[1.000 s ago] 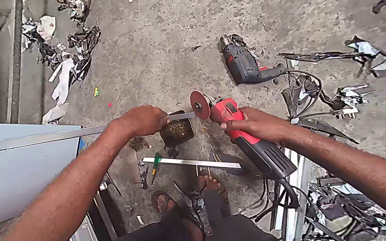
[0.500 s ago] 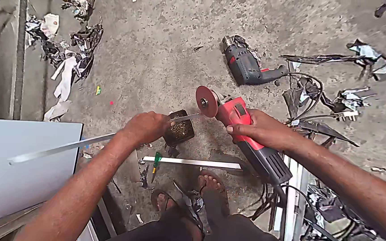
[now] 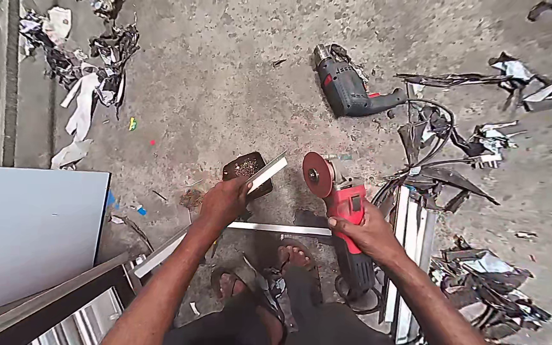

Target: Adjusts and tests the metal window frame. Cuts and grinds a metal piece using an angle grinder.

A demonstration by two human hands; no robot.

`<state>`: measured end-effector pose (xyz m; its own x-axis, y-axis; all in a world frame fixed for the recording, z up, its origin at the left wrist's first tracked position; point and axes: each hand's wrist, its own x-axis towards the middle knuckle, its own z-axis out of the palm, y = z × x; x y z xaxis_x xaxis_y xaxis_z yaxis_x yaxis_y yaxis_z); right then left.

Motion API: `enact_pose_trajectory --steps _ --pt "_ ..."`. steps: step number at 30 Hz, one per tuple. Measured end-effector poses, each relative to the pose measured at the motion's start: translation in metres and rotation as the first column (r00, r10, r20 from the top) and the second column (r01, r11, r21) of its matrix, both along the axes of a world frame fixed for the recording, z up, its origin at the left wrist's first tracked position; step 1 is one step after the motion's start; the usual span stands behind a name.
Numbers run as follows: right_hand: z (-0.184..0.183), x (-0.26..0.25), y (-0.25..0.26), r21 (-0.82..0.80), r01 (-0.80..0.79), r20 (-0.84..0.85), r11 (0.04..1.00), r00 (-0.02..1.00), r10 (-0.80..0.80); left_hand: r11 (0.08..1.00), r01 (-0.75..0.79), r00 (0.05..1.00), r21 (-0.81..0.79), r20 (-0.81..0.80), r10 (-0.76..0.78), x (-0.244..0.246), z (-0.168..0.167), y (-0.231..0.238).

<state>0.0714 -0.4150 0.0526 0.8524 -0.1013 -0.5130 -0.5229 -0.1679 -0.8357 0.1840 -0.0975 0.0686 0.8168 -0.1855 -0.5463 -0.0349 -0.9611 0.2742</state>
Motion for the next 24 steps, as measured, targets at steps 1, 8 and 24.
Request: enact_pose_trajectory --steps 1,8,24 --pt "-0.003 -0.001 0.003 -0.055 -0.013 -0.011 0.998 1.000 0.013 1.000 -0.004 1.000 0.001 -0.003 0.004 -0.002 -0.002 -0.002" --pt "-0.015 0.000 0.018 -0.219 -0.060 -0.014 0.974 0.998 0.058 0.999 -0.048 0.999 0.019 -0.010 0.048 -0.013 -0.005 -0.008" --pt "-0.027 0.011 0.031 -0.254 -0.094 0.002 0.963 0.995 0.098 0.993 -0.081 0.994 -0.090 -0.081 0.074 -0.008 -0.008 -0.004"
